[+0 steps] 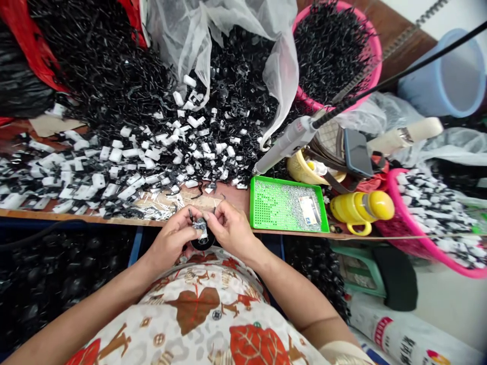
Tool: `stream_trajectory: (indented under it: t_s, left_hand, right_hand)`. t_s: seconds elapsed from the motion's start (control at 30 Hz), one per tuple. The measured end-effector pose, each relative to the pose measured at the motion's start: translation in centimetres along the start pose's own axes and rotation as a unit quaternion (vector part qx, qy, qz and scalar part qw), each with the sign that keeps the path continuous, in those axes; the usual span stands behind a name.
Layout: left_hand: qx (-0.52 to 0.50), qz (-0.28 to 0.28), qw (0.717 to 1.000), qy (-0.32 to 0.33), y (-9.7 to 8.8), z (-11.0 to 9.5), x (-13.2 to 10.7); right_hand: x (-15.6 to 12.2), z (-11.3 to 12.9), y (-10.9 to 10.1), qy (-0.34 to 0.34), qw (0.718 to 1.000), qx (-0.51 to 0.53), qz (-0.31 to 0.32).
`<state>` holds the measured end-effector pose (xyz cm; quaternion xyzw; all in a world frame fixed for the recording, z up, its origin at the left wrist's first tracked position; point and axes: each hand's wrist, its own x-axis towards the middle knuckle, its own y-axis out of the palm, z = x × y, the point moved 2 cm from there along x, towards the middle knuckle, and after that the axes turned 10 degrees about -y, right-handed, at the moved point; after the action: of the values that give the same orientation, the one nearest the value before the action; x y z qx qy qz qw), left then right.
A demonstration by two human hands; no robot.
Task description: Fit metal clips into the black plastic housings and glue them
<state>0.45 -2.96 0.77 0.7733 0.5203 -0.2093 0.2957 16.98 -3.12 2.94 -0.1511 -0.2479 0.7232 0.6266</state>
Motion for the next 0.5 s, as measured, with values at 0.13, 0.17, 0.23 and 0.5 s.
stream_trajectory:
  t_s: [0.13, 0.17, 0.23, 0.5]
  left_hand:
    - [-0.051, -0.003, 0.998, -0.038, -0.9, 0.5, 0.0]
    - [-0.051, -0.021, 0.998, -0.032, -1.2, 0.4, 0.1]
    - [-0.048, -0.053, 0.997, -0.011, -1.9, 0.0, 0.4]
    - [-0.004, -0.125, 0.988, 0.088, -3.7, -1.5, -0.3]
  right_hand:
    - [0.1, -0.5, 0.2, -0.015, 0.997, 0.051, 0.051]
    - [0.7, -0.7, 0.2, -0.026, 0.997, 0.052, 0.059]
    - [2.7, -0.9, 0.3, -0.046, 0.998, -0.001, 0.039]
    - [8.5, 0.6, 1.3, -0.087, 0.929, -0.353, 0.072]
